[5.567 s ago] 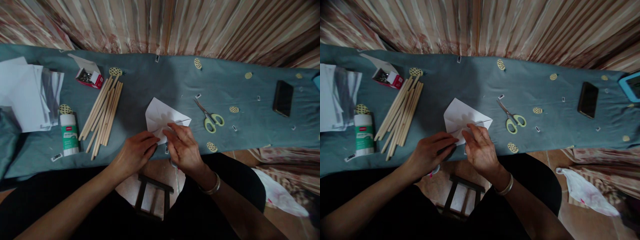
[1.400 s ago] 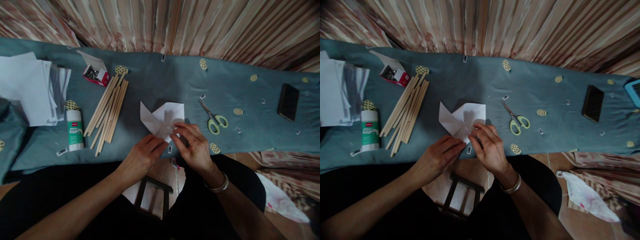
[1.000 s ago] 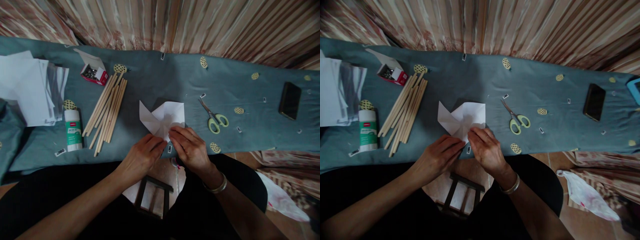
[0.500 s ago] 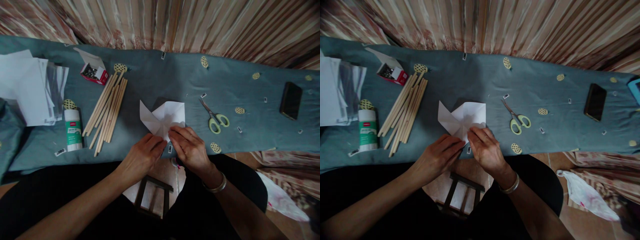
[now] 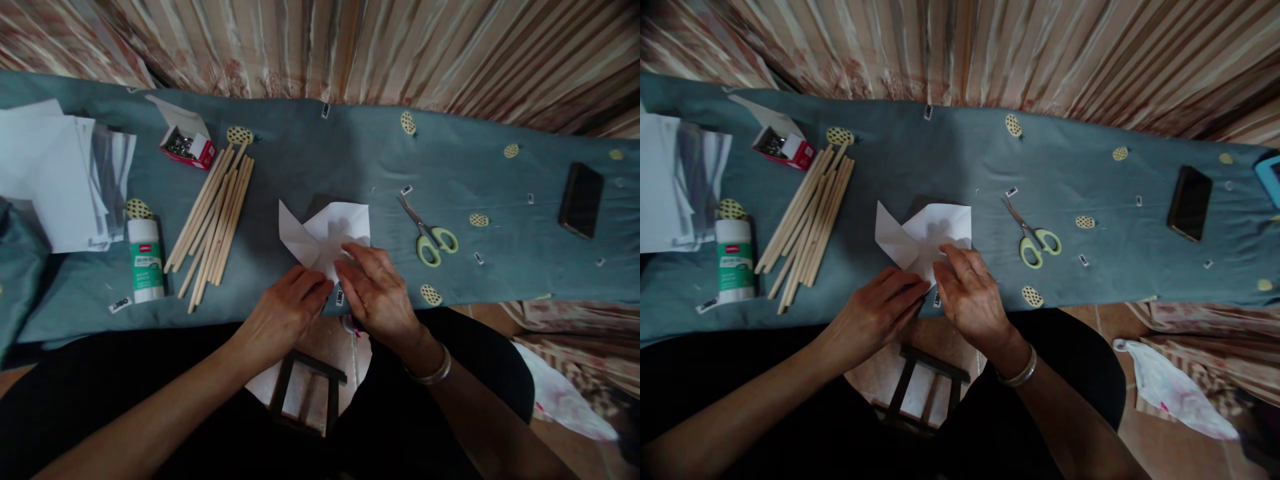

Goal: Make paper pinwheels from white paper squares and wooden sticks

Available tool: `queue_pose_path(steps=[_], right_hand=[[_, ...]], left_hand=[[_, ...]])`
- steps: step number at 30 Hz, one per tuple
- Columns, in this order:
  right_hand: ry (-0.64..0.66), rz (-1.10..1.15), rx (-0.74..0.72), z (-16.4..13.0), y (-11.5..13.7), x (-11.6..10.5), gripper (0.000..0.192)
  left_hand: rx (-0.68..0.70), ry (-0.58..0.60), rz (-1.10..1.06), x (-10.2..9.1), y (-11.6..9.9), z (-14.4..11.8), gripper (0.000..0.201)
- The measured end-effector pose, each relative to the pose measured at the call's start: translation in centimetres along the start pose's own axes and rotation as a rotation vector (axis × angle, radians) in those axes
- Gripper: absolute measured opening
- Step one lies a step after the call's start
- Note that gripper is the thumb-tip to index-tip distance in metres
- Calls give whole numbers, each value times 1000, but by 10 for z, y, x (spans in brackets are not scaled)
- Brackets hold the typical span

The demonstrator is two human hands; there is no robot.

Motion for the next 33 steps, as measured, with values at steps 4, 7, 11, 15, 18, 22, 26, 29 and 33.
queue_pose_path(steps=[4, 7, 11, 15, 18, 22, 26, 29, 33], right_hand=[[12, -5, -6, 0, 1, 1, 21], [14, 0, -8, 0, 1, 0, 21], [19, -1, -8, 1, 1, 2, 20], [22, 1, 1, 1, 2, 7, 24], [56, -9, 16, 0, 2, 14, 29], [81, -52, 15, 1, 5, 19, 32], [26, -94, 15, 3, 9, 22, 29], [4, -95, 18, 5, 10, 25, 28], [28, -19, 31, 7, 7, 28, 29]], left_hand=[[2, -8, 7, 0, 0, 0, 21], [-8, -1, 9, 1, 1, 1, 21], [-17, 23, 17, 1, 1, 1, 21], [-13, 26, 22, 1, 1, 1, 21], [-9, 26, 20, 2, 0, 2, 20], [-23, 31, 29, 2, 1, 2, 20], [-23, 45, 42, 2, 1, 2, 20], [-19, 53, 46, 2, 0, 3, 20], [-24, 58, 42, 3, 0, 2, 20]])
Point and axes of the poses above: each hand's wrist, its own z-axis towards the middle knuckle, its own x-axis out of the palm, y = z × x, the point moved 7 cm from there along z, towards the middle knuckle, and after that the axes turned 8 degrees about -z, right-handed, at the moved point
